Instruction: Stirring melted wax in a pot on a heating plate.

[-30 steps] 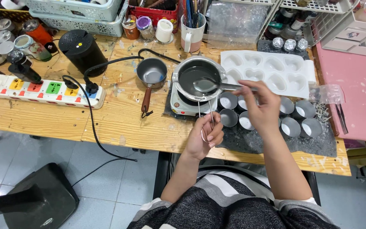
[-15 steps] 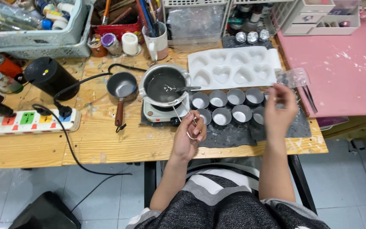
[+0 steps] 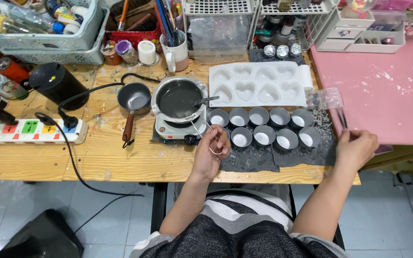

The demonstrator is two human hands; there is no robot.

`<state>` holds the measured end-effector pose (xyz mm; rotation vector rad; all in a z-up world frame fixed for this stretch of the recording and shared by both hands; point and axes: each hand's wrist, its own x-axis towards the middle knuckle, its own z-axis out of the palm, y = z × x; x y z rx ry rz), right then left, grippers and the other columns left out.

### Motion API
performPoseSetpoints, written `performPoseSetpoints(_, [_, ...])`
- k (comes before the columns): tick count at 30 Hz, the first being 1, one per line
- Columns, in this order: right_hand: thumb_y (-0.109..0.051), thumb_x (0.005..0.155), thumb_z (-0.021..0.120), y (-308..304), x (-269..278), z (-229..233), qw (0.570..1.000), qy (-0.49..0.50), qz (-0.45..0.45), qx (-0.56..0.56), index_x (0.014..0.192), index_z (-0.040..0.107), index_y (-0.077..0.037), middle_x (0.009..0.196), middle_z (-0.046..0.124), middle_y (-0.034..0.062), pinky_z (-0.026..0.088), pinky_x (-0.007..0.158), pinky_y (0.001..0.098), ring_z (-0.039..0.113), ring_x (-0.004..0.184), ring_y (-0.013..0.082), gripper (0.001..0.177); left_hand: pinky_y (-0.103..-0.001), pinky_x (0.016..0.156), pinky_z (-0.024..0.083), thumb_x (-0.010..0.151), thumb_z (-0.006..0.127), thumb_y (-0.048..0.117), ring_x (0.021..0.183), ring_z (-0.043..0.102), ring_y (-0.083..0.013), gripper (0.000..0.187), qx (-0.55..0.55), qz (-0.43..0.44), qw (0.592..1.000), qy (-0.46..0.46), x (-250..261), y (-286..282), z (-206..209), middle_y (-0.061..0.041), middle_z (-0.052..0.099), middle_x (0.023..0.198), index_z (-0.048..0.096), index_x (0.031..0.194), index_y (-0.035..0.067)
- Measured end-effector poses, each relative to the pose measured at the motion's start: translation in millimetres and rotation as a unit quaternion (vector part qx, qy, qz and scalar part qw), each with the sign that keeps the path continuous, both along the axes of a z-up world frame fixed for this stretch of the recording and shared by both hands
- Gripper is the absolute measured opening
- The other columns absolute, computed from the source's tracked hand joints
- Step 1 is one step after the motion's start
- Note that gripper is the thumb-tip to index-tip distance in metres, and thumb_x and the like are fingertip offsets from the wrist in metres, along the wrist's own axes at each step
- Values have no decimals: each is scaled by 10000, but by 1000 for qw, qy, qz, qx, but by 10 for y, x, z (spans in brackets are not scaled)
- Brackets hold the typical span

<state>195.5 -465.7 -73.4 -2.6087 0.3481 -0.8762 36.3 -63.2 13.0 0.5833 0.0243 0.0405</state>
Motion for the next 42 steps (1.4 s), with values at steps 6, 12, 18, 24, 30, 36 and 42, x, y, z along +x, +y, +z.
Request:
performPoseSetpoints(6, [17,988,677,74,-408,122,985,-139,81,62,1072,538,66,957,679,225,546,881,473,680,880,356,170,-252,567,375,1066,452,234,633,492,-118,130,-2,6,1000,9,7,-22,-2,20,447,706,491,1014,121])
performPoseSetpoints(12, [37,1020,594,1439,-991,1598,833,-125,294,451,1121,665,-34,925,725,77,617,738,229,719,778,108,142,-245,565,367,1068,447,243,634,486,-110,133,22,5,1000,1,-40,-25,2,21,443,713,488,1031,122])
performPoseSetpoints(18, [114,935,776,1936,-1025,1163,762,-97,497,404,1047,613,-10,983,655,77,482,672,212,593,775,81,234,-240,561,359,1067,428,267,626,487,-116,151,46,-3,999,-4,-139,1,0,16,441,716,489,1049,129])
performPoseSetpoints(24, [52,910,763,2561,-1068,1412,726,-41,610,314,1026,597,1,987,686,105,560,652,246,683,790,131,209,-248,582,368,1091,418,294,649,507,-138,199,47,-24,998,-29,-214,75,-67,6,444,724,511,1089,118])
performPoseSetpoints(30, [4,882,810,2839,-1000,1515,757,-96,628,153,958,606,12,915,695,131,565,670,297,719,817,214,218,-251,592,380,1100,410,310,654,504,-135,250,38,-34,998,-25,-271,139,-116,9,447,731,532,1154,99])
performPoseSetpoints(36, [22,901,788,2941,-963,1413,740,-72,643,183,973,588,-3,908,696,115,582,670,279,717,798,186,213,-257,599,392,1092,401,302,650,500,-134,235,41,-39,998,-16,-286,147,-54,7,442,727,517,1131,102])
performPoseSetpoints(42, [65,941,741,2728,-964,1308,736,-77,622,256,1008,498,-20,904,690,100,572,712,263,692,809,141,265,-240,576,370,1095,401,298,641,493,-118,224,28,-36,998,-39,-274,128,-100,7,443,718,510,1109,103])
